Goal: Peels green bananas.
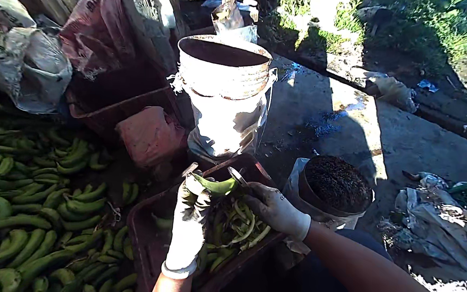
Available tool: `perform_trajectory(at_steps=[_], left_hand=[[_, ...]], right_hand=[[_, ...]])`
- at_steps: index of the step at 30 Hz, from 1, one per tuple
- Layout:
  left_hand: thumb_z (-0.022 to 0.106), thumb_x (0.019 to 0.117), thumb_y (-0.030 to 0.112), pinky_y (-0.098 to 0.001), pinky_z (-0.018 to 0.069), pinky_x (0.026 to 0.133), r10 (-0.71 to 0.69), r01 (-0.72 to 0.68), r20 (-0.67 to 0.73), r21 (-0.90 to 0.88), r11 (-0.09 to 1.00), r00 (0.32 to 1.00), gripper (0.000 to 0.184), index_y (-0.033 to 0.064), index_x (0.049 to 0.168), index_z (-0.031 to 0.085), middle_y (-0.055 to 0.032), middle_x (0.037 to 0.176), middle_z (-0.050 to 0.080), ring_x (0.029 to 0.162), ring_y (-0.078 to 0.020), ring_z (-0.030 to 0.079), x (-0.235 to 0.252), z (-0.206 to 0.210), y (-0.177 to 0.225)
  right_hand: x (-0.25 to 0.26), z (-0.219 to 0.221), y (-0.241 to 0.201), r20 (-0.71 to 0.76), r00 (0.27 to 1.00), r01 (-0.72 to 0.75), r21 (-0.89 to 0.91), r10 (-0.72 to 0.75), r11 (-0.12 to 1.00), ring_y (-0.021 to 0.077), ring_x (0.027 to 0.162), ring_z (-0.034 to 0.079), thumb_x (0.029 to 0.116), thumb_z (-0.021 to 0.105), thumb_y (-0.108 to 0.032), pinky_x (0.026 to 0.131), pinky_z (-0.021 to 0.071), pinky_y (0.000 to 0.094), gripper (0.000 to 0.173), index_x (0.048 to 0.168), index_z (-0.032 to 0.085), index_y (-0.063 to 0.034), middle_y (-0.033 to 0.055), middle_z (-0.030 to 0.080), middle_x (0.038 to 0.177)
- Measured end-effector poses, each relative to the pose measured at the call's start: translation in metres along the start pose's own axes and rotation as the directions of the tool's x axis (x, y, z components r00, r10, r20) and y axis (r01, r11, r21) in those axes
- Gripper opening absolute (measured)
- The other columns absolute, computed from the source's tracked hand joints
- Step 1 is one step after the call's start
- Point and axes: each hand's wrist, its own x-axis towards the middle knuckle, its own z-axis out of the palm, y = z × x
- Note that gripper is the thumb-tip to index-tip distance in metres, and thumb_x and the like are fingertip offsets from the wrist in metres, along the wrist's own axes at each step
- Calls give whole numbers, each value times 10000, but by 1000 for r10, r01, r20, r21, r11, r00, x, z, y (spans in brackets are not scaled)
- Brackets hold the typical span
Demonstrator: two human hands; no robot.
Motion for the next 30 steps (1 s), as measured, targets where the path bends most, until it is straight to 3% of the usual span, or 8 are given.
perform_trajectory(at_steps=[5, 9, 12, 17, 21, 25, 28, 30], left_hand=[[614, 1024, 209, -412, 607, 889, -30, 25, -48, -103, 994, 998, 458, 61, 1433, 469, -128, 1208, 658, 1047, -242, 679, -2, -4, 3], [403, 1106, 248, -434, 612, 830, -156, 90, -187, -320, 943, 970, 332, 107, 1395, 491, -116, 1154, 671, 994, -229, 692, 13, -23, 18], [330, 1117, 344, -374, 612, 762, -269, 196, -287, -258, 946, 920, 412, 80, 1318, 575, -101, 1021, 696, 871, -190, 695, 6, -33, 16], [338, 1118, 343, -312, 588, 752, -471, 453, -233, -128, 882, 851, 422, 63, 1198, 644, -67, 951, 689, 832, -136, 671, -3, -17, 5], [355, 1114, 345, -297, 563, 608, -581, 541, -203, -221, 811, 788, 413, 62, 1136, 655, -80, 813, 665, 670, -149, 640, 1, -3, 7], [381, 1107, 237, -280, 582, 839, -456, 459, -94, 8, 889, 885, 353, 74, 1288, 637, -55, 1074, 709, 934, -103, 681, -14, 5, 3], [394, 1104, 227, -233, 544, 913, -397, 420, -136, 291, 860, 908, 337, 65, 1259, 646, -13, 1103, 694, 1004, -25, 647, -15, 15, 5], [364, 1117, 295, -248, 547, 934, -414, 436, -137, 239, 868, 900, 392, 89, 1297, 645, -19, 1144, 703, 1039, -41, 653, -12, 14, -3]], right_hand=[[3, 6, 10, 125, 983, -136, -14, 137, 991, 105, 789, 665, 1057, 495, -421, 754, 574, 337, 405, 1281, 647, -119, 24, 697, 932], [6, 13, 42, 177, 931, -282, -207, 320, 937, 241, 1070, 671, 1056, 441, -515, 968, 518, 513, 515, 1356, 612, -132, 113, 697, 1156], [-1, 14, 19, 83, 992, -78, -188, 95, 979, 156, 1219, 622, 1066, 431, -487, 1075, 489, 419, 518, 1434, 573, -152, 74, 651, 1334], [-15, 36, -6, 70, 946, 322, -259, -315, 910, 171, 1075, 659, 1003, 613, -428, 904, 582, 378, 505, 1417, 608, -138, 96, 662, 1231], [-23, 46, -1, 140, 899, 438, -299, -415, 848, 189, 980, 675, 1023, 543, -489, 823, 589, 373, 497, 1319, 668, -110, 111, 682, 1116], [-16, 45, 8, 73, 933, 352, -371, -351, 859, 191, 962, 676, 1018, 561, -490, 813, 592, 384, 463, 1266, 694, -123, 97, 683, 1081], [4, 29, 12, -125, 981, 80, -431, -147, 899, 254, 1044, 676, 1021, 540, -504, 887, 575, 471, 463, 1266, 703, -147, 118, 691, 1142], [19, 8, 18, -221, 973, -151, -375, 69, 915, 260, 1152, 648, 1045, 477, -502, 999, 529, 505, 464, 1279, 700, -169, 107, 686, 1214]])
